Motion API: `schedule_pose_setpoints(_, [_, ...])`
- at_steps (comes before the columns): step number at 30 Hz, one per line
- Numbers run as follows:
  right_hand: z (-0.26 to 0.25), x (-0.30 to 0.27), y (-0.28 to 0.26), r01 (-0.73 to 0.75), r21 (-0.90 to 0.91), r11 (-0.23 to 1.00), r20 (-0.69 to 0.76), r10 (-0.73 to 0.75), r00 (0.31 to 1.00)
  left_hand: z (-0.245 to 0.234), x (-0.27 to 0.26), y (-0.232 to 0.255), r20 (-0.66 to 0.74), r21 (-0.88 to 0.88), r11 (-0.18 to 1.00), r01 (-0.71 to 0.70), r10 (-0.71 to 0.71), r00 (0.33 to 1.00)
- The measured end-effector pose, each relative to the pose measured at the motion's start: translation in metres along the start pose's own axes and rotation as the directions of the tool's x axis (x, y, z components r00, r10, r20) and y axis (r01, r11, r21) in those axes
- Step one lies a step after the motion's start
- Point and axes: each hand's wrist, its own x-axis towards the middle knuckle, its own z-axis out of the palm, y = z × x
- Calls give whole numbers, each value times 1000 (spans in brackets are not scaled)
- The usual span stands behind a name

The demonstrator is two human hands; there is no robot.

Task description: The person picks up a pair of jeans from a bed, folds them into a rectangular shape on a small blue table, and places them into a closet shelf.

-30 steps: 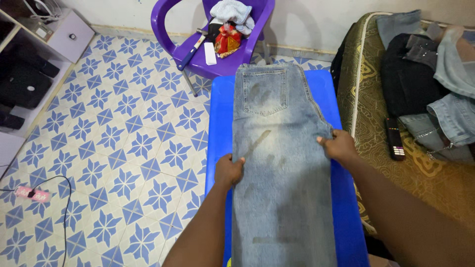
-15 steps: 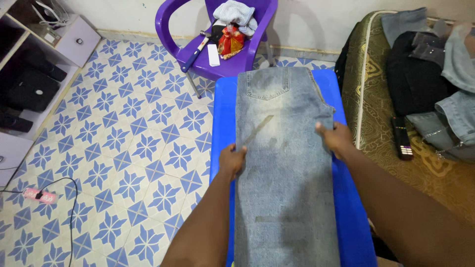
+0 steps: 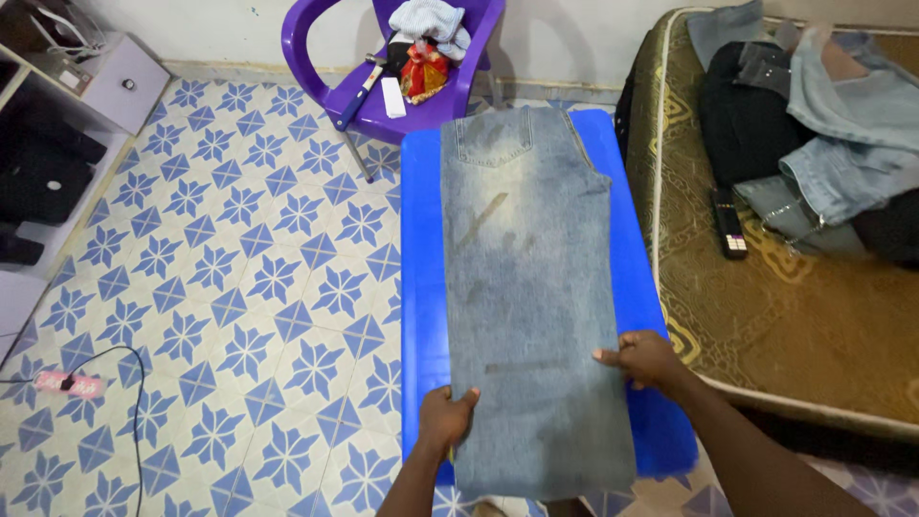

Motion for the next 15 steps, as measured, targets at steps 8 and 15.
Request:
schedule_pose_setpoints(8, [34, -74, 43, -128, 100, 987, 255, 99, 962, -2, -32, -69, 202, -98, 988, 120, -98, 974])
schedule_pose_setpoints(15, [60, -125, 75, 28, 435, 900, 24, -43, 999, -3, -41, -96, 178, -348, 937, -32, 100, 979])
